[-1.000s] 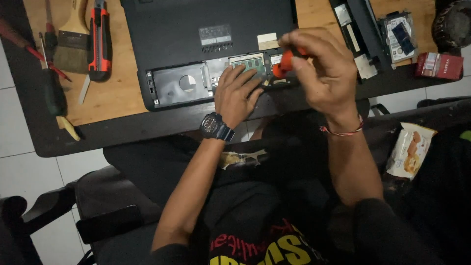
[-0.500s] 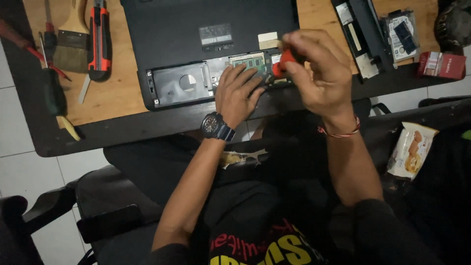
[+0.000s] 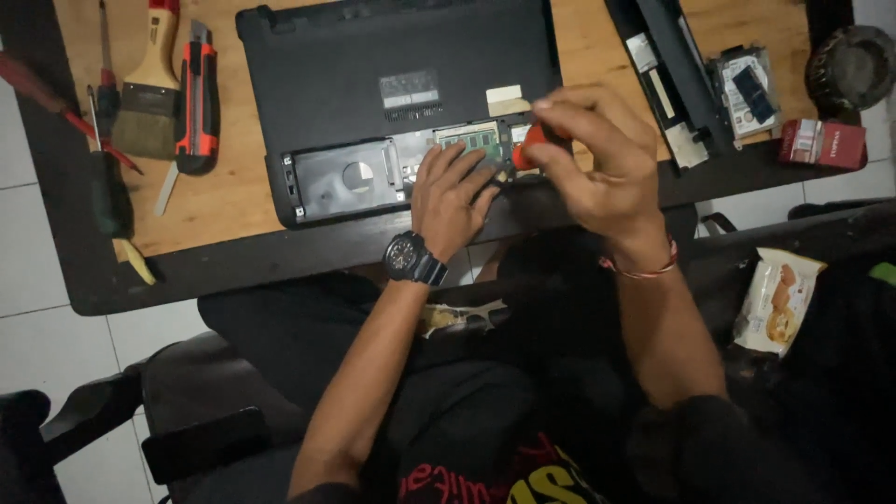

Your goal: Disassembling the base and internal components of a laptop using a screwdriver and prying tools.

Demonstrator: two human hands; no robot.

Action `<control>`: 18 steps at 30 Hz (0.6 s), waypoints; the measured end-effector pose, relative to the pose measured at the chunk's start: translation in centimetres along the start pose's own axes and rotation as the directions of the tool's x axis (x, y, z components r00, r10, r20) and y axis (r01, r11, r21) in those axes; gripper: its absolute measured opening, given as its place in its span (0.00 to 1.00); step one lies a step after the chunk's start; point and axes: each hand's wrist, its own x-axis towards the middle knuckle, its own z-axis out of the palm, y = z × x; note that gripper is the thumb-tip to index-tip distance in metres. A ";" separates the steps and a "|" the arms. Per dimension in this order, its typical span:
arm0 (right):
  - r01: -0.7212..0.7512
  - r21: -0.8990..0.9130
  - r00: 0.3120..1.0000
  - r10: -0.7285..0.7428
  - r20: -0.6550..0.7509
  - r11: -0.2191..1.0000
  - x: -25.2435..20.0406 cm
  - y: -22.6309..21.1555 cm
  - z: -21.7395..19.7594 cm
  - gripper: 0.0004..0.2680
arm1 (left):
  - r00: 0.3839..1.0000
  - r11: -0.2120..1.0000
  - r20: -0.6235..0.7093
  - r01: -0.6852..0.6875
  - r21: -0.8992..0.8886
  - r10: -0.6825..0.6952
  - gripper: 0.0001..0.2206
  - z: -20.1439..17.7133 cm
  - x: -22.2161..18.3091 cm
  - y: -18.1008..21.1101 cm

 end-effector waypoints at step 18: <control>-0.032 0.266 0.973 0.091 -0.213 0.963 -2.6 2.1 -1.5 0.16 | 0.999 0.997 -0.045 0.016 -0.072 -0.019 0.12 1.5 -0.3 -0.1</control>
